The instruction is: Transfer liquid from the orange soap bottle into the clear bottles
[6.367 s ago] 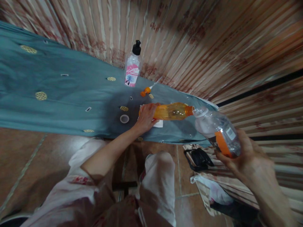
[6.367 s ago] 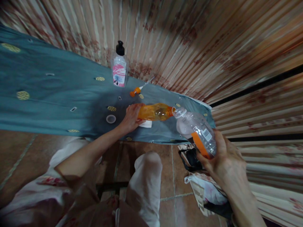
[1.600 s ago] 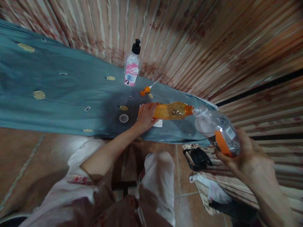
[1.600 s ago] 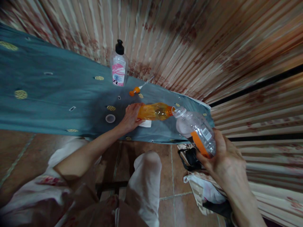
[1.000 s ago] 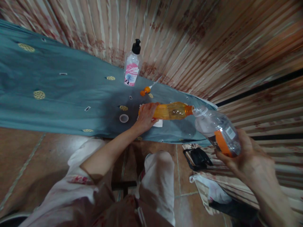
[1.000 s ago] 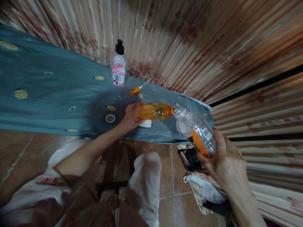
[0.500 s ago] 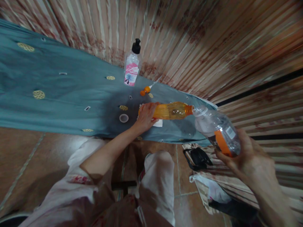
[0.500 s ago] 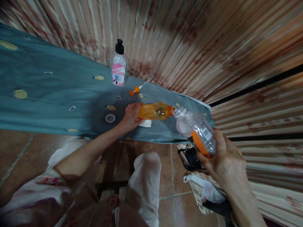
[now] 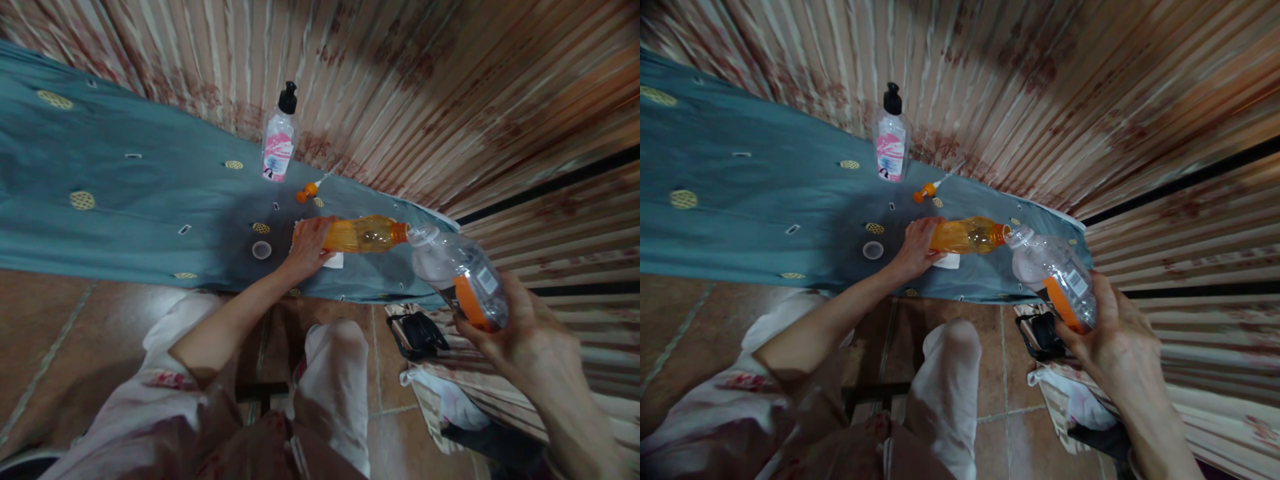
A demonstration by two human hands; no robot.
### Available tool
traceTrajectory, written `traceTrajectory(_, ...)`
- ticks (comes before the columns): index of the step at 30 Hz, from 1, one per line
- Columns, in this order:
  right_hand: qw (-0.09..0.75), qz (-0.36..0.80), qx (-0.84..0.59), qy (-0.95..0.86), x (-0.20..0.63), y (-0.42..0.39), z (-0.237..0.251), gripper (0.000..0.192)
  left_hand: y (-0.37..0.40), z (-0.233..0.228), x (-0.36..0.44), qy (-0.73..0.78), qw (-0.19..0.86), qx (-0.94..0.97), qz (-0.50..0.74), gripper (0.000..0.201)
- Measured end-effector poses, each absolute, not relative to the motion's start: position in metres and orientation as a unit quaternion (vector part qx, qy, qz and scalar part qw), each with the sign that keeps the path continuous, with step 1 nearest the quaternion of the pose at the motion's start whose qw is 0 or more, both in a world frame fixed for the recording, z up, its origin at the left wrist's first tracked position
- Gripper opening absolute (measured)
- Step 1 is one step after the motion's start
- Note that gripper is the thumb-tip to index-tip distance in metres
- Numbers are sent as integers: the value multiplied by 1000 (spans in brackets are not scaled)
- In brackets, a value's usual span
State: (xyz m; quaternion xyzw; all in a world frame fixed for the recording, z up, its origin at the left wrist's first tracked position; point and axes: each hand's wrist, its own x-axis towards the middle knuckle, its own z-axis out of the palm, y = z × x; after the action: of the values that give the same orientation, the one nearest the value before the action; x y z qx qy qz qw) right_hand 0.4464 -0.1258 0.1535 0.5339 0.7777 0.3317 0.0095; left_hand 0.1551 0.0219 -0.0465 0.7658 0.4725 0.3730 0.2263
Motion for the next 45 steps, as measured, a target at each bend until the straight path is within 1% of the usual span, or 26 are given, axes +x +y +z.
traceTrajectory(5,-1,343,516,785,448,-124,153,73,22,-48,157,473,214,768,375,66)
traceTrajectory(15,-3,356,511,783,447,-122,153,73,21,-45,155,477,224,768,364,70)
traceTrajectory(21,1,361,500,787,447,-122,153,76,21,-44,155,473,220,774,360,69)
traceTrajectory(28,2,359,509,783,445,-123,154,72,21,-44,155,480,224,769,359,70)
traceTrajectory(35,7,358,503,787,444,-123,156,76,21,-44,155,477,232,769,357,72)
traceTrajectory(40,8,360,504,785,444,-122,156,80,21,-44,154,473,233,768,364,69)
traceTrajectory(45,4,368,497,786,444,-122,155,76,21,-44,154,472,231,769,365,70)
